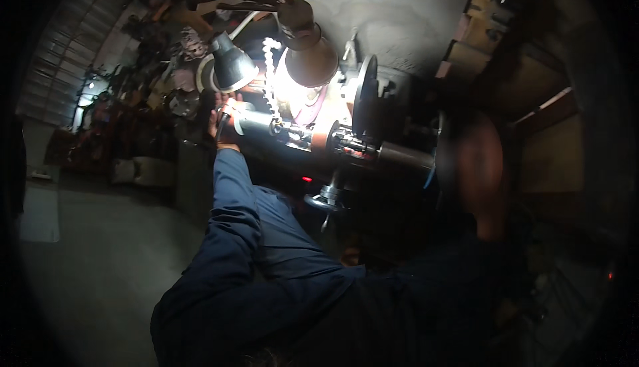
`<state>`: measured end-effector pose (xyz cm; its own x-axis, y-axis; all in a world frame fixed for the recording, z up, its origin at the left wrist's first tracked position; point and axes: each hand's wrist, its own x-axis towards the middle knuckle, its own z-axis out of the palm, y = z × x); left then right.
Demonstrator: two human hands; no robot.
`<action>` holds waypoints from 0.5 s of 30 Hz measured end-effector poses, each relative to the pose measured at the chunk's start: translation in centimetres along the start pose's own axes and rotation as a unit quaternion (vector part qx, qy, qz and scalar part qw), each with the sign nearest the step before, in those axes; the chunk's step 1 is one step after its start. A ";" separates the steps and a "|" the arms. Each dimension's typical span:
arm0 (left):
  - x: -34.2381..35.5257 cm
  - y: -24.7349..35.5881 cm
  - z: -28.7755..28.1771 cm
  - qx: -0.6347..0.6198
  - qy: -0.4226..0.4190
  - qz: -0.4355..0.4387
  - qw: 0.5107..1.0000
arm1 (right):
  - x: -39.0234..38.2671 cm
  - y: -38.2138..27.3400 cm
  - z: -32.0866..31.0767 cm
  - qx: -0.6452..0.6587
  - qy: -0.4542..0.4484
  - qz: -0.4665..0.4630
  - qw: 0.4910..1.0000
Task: The person works on a metal machinery component by turning handwheels to align parts, handling a small tool to adjust a pin, and then attaching a dial indicator gauge to the assembly.
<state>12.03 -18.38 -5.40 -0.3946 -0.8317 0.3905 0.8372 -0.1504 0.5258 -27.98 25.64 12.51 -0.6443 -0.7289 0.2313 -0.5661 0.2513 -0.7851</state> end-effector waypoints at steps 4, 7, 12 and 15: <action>0.9 0.0 0.4 -0.153 -0.059 -0.016 0.986 | 1.9 -0.1 1.0 -0.149 -0.093 0.037 0.984; 1.3 0.8 0.3 -0.138 0.027 -0.084 0.986 | 1.5 0.0 2.2 -0.290 -0.093 0.006 0.953; 2.3 2.4 2.5 0.134 0.201 -0.201 0.949 | 0.6 -1.3 3.7 -0.305 -0.095 0.061 0.946; 1.1 3.6 4.6 0.147 0.240 -0.221 0.934 | -0.8 -2.3 3.9 -0.338 -0.072 0.054 0.937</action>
<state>12.88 -17.40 0.37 -0.4031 -0.8771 -0.2612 0.4647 -0.4420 0.7673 -24.16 23.19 11.91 -0.6676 -0.7426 0.0530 -0.7297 0.6386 -0.2445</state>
